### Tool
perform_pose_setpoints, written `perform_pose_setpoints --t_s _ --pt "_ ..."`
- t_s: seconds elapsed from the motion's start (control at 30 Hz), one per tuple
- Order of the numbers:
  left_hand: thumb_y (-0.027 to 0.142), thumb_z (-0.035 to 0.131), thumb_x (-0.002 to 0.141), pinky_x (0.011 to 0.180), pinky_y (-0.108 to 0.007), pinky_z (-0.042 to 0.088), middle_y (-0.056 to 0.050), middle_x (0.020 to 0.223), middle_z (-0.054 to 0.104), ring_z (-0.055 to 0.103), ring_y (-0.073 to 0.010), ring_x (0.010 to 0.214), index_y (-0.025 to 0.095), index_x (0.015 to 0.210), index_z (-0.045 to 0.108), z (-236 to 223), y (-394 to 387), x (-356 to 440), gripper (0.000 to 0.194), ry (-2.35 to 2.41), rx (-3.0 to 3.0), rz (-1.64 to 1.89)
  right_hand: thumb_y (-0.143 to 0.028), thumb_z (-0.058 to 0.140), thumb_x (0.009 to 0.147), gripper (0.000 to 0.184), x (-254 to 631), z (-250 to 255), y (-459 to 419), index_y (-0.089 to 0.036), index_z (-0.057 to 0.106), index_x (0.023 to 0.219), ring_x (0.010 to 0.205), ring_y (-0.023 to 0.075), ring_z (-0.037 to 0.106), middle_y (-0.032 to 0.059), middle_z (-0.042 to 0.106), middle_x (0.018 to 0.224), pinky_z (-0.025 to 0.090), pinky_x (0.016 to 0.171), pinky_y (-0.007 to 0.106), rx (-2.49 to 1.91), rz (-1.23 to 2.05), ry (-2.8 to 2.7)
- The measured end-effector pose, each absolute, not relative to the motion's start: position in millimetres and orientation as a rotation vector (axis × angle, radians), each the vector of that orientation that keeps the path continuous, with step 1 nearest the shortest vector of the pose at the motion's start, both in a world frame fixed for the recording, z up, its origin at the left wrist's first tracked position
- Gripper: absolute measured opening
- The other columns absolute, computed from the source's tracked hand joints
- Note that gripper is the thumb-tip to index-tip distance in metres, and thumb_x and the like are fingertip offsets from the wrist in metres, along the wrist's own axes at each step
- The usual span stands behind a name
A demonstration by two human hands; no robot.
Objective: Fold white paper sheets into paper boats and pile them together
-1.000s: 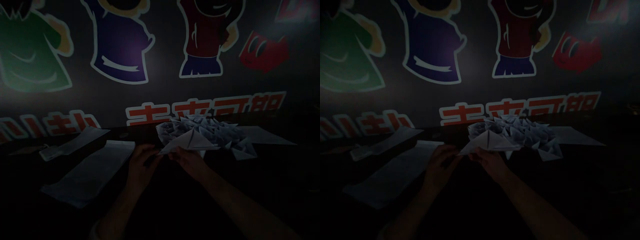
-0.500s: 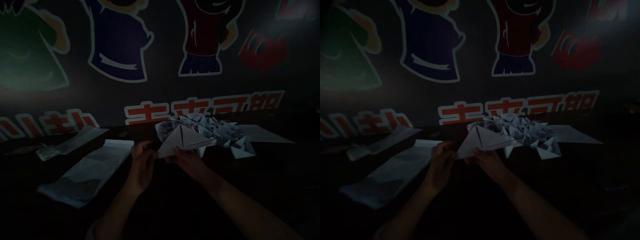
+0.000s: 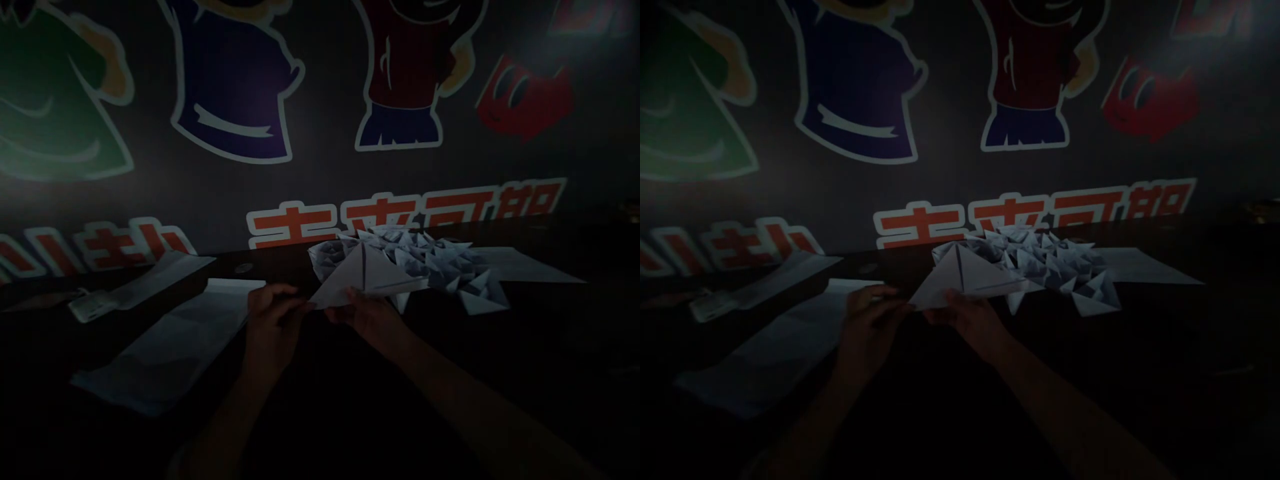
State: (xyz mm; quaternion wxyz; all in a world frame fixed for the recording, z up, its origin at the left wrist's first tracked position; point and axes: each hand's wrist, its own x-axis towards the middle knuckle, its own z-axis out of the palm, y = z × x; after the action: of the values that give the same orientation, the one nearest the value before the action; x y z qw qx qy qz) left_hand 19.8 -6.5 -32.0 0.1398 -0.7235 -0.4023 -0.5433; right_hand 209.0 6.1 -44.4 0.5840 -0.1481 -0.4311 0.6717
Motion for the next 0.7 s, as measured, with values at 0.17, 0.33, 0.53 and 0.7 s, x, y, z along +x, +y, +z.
perform_pose_setpoints --t_s 0.17,0.33,0.53,0.7 --pt "0.021 0.069 0.081 0.076 -0.038 0.048 -0.003 0.104 0.067 0.054 -0.0212 0.091 0.030 0.090 0.073 -27.1 -12.4 20.2 0.013 -0.949 -2.033 -1.461 -0.030 0.080 0.070 0.023 211.0 -42.5 8.3 -0.020 0.066 0.085 0.070 0.0181 0.070 0.0004 0.074 0.083 0.059 0.065 0.033 -0.348 1.577 -0.913" --pt "0.018 0.073 0.077 0.075 -0.035 0.046 -0.001 0.095 0.070 0.054 -0.0207 0.085 0.033 0.088 0.072 -25.8 -14.6 18.4 0.018 -0.844 -1.912 -1.344 -0.030 0.081 0.068 0.025 210.4 -43.2 8.9 -0.019 0.066 0.085 0.068 0.0179 0.070 0.0004 0.074 0.081 0.058 0.065 0.032 -0.357 1.630 -0.877" --pt "0.024 0.072 0.078 0.077 -0.035 0.045 -0.002 0.097 0.069 0.055 -0.0208 0.084 0.031 0.087 0.072 -27.3 -14.6 19.0 0.011 -0.835 -1.965 -1.300 -0.031 0.081 0.068 0.026 208.8 -45.3 10.5 -0.017 0.068 0.084 0.068 0.0179 0.070 0.0024 0.074 0.079 0.058 0.065 0.031 -0.379 1.665 -0.849" --pt "0.022 0.069 0.080 0.085 -0.044 0.044 -0.005 0.108 0.066 0.051 -0.0259 0.099 0.027 0.081 0.072 -30.6 -7.2 19.6 0.006 -1.103 -2.033 -1.451 -0.031 0.080 0.070 0.023 207.8 -48.0 11.4 -0.018 0.069 0.085 0.076 0.0187 0.070 0.0020 0.074 0.087 0.058 0.075 0.035 -0.324 1.602 -0.899"
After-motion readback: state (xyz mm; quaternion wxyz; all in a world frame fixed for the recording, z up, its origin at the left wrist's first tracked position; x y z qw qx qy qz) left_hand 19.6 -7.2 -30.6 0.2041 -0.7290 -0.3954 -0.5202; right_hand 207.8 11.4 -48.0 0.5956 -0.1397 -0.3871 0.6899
